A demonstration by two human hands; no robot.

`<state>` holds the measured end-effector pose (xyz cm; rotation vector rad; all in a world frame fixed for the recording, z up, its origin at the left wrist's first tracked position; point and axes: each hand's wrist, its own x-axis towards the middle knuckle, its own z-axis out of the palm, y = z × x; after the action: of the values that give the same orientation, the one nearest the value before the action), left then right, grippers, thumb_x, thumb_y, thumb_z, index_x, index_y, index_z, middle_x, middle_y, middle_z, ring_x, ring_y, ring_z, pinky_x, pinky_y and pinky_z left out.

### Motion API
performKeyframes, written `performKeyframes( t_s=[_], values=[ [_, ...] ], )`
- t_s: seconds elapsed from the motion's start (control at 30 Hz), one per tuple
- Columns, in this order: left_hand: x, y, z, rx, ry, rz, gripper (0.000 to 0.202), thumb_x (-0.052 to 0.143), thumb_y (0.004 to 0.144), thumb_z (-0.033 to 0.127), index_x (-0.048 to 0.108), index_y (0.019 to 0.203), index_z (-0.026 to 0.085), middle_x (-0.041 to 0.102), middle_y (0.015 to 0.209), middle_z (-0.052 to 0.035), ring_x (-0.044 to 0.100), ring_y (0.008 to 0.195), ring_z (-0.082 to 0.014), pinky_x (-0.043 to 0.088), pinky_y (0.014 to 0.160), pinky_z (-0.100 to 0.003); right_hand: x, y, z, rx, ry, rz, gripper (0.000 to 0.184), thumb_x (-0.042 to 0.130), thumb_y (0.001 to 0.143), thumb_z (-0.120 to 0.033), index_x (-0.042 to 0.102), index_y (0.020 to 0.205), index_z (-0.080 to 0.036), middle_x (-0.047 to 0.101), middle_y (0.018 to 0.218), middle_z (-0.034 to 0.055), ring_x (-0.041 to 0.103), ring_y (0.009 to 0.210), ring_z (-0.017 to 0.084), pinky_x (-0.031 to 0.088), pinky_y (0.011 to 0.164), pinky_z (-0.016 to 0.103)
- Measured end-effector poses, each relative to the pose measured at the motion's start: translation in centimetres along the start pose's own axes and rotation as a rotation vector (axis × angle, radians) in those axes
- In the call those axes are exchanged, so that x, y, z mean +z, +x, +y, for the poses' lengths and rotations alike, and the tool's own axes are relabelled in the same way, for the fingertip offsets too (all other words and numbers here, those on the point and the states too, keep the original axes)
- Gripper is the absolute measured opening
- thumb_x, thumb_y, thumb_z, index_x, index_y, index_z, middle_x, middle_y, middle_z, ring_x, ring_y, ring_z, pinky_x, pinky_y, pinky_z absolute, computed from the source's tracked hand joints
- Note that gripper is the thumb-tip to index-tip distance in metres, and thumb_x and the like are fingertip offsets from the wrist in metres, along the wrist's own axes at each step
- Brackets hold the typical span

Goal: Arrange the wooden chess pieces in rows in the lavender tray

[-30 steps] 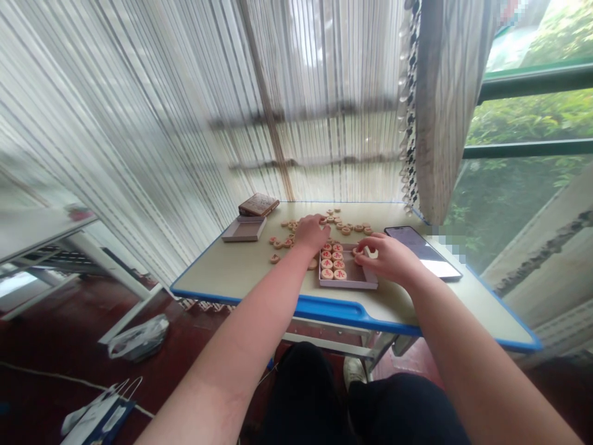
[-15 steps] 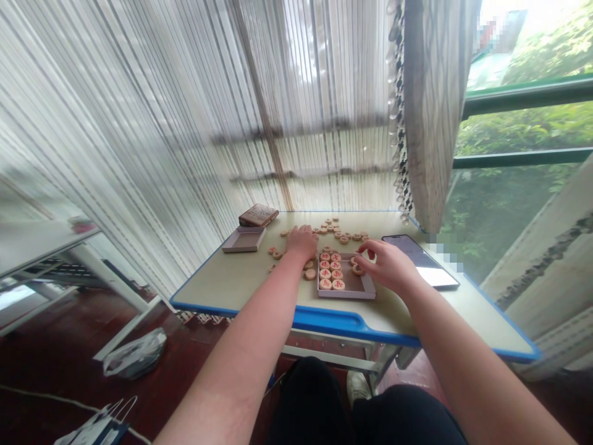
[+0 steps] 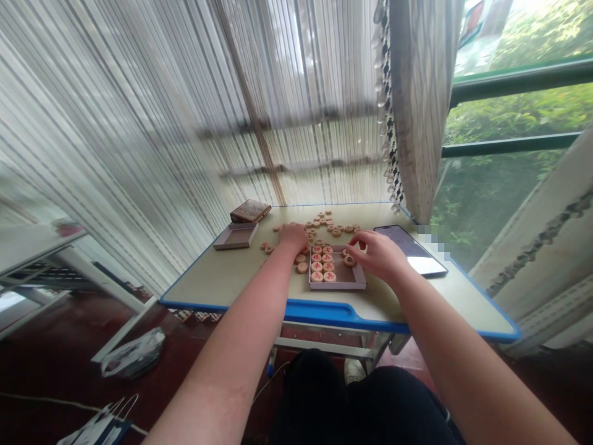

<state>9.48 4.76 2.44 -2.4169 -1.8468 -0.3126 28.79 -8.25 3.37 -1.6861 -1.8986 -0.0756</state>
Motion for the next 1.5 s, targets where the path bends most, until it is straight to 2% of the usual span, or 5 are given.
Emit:
performKeyframes(
  t_s=[0.33, 0.6, 0.97, 1.2, 1.5],
  values=[
    [-0.3, -0.5, 1.3, 0.120, -0.799, 0.261, 0.025, 0.062, 0.069, 0.019, 0.063, 0.094, 0.016, 0.067, 0.090, -0.0070, 0.062, 0.082, -0.0158, 0.048, 0.078, -0.030, 0.0, -0.1, 0.0, -0.011, 0.029, 0.024, 0.018, 0.051, 0.076, -0.035, 0.061, 0.083, -0.022, 0.061, 0.085, 0.0040, 0.054, 0.074, 0.017, 0.037, 0.061, 0.027],
    [-1.1, -2.8, 3.7, 0.328, -1.402, -0.256, 0.037, 0.073, 0.059, 0.018, 0.068, 0.095, 0.013, 0.069, 0.092, -0.0093, 0.064, 0.086, -0.0194, 0.049, 0.083, -0.038, 0.3, -0.1, -0.1, -0.088, 0.079, 0.094, 0.030, 0.051, 0.078, -0.026, 0.058, 0.107, -0.025, 0.060, 0.091, 0.0040, 0.055, 0.076, 0.016, 0.039, 0.065, 0.026],
    [-2.7, -3.6, 3.8, 0.347, -1.481, -0.277, 0.040, 0.075, 0.059, 0.023, 0.067, 0.098, 0.015, 0.069, 0.096, -0.0090, 0.064, 0.090, -0.0186, 0.048, 0.086, -0.037, 0.3, 0.1, -0.2, -0.148, 0.125, 0.115, 0.027, 0.052, 0.080, -0.028, 0.058, 0.105, -0.023, 0.061, 0.082, 0.0026, 0.053, 0.071, 0.014, 0.038, 0.064, 0.024],
    [-1.9, -1.4, 2.6, -0.032, -1.683, 0.070, 0.023, 0.063, 0.073, 0.033, 0.064, 0.083, 0.012, 0.069, 0.085, -0.0089, 0.065, 0.077, -0.0142, 0.052, 0.081, -0.032, 0.3, 0.3, 0.4, 0.006, 0.000, -0.015, 0.021, 0.057, 0.072, -0.037, 0.061, 0.086, -0.022, 0.061, 0.077, 0.0023, 0.051, 0.065, 0.015, 0.033, 0.054, 0.025],
    [-1.0, -1.2, 2.9, -0.042, -1.390, 0.277, 0.021, 0.062, 0.068, 0.034, 0.063, 0.074, 0.014, 0.066, 0.069, -0.0039, 0.062, 0.068, -0.0135, 0.050, 0.070, -0.028, 0.6, 0.1, 0.3, 0.022, -0.050, -0.062, 0.026, 0.055, 0.074, -0.046, 0.065, 0.085, -0.024, 0.062, 0.075, 0.0037, 0.053, 0.065, 0.016, 0.034, 0.052, 0.026]
  ],
)
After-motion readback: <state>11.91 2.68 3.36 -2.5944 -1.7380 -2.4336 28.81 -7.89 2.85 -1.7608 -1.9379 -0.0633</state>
